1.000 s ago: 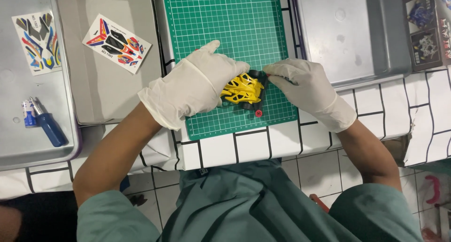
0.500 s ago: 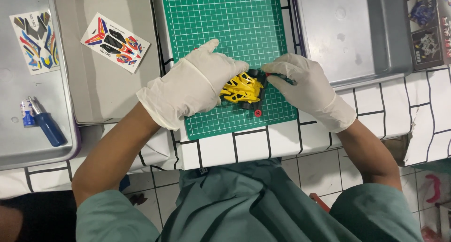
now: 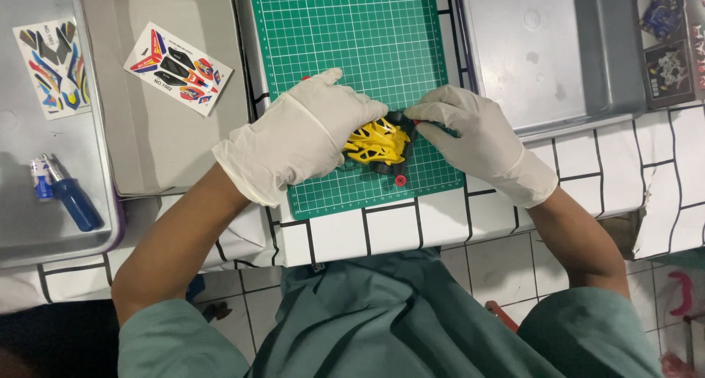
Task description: The person assembles a yellow model car on a green cutting mat. They attach red wheels to the car's axles and then use a blue screwdriver to tighten the screws on the wheels.
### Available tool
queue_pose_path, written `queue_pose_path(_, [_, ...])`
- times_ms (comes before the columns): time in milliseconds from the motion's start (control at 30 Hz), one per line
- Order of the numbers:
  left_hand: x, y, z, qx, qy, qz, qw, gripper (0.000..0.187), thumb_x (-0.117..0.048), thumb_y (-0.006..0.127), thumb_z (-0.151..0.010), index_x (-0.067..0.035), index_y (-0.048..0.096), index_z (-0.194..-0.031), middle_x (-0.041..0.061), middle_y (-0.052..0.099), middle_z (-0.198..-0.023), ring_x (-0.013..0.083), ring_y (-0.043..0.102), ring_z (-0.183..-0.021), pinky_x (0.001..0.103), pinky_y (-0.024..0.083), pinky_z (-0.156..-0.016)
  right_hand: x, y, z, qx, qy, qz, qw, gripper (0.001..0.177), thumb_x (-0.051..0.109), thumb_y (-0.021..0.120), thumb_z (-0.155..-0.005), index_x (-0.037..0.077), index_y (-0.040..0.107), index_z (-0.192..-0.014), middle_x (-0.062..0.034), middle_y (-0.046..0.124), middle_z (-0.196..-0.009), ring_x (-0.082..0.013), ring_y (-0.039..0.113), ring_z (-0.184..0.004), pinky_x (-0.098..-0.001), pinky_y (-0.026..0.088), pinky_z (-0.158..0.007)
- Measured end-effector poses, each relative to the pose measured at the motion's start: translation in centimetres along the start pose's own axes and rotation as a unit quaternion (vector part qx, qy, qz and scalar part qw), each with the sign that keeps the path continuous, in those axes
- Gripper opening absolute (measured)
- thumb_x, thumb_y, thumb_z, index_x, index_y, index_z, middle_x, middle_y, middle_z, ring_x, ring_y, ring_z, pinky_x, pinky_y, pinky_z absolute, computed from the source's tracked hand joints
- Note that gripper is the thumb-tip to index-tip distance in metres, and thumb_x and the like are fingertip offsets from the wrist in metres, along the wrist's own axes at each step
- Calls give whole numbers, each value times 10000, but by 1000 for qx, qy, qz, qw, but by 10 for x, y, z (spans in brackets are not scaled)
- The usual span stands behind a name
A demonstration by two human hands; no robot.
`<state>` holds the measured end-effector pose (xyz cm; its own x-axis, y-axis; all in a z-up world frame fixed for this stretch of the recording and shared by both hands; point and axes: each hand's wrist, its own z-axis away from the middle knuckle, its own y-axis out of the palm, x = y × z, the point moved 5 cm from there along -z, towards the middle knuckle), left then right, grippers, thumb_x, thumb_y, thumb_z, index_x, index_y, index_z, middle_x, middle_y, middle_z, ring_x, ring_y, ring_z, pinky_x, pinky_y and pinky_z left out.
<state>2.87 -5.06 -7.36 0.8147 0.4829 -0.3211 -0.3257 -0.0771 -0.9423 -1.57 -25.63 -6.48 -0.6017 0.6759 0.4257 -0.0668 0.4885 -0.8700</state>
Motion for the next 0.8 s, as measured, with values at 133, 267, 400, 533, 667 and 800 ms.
queue_pose_path(133, [-1,-1,0,9,-6,-6,1000,919,-63,819,-555,-178,582,-1435,109,730,-1121,326,678,-1070,514,273,-1221,3,0,0,9,-9,-2,1000,237,-14,698,-995,48,723,-1222,-119,693,-1153,-293,695,-1016,-382,595,-733])
queue_pose_path(267, [1,-1,2,-5,2,14,1000,886,-50,813,-564,-165,596,-1415,115,727,-1123,339,677,-1057,534,252,-1229,8,-4,-5,-7,27,-25,999,213,1,716,-985,18,722,-1197,-142,747,-1148,-289,731,-1013,-377,615,-812])
queue_pose_path(400, [0,0,2,-12,5,2,1000,899,-60,817,-557,-161,592,-1421,120,726,-1138,330,677,-1067,537,253,-1226,6,-5,-6,-17,41,-45,998,155,0,749,-968,-9,739,-1123,-134,755,-1106,-281,725,-1023,-361,606,-861])
queue_pose_path(533, [-2,-4,2,-8,9,10,1000,872,-42,805,-556,-153,603,-1397,111,736,-1091,321,686,-1034,552,236,-1234,1,-5,-4,16,121,-50,991,223,66,761,-956,74,742,-1179,-102,706,-1134,-224,632,-885,-343,554,-777])
queue_pose_path(667, [-2,-7,3,-3,4,8,1000,931,-75,873,-531,-156,591,-1415,107,715,-1214,302,667,-1108,542,229,-1232,3,-11,-2,30,168,-86,982,161,144,872,-859,72,753,-779,-123,603,-1308,-196,639,-1073,-301,503,-658])
queue_pose_path(800, [-2,-9,4,4,1,17,1000,953,-75,883,-538,-147,573,-1435,88,712,-1230,280,655,-1137,521,209,-1235,15,-29,-1,-63,104,-129,984,513,47,856,-896,66,438,-598,-181,662,-1059,-242,675,-1023,-316,555,-780])
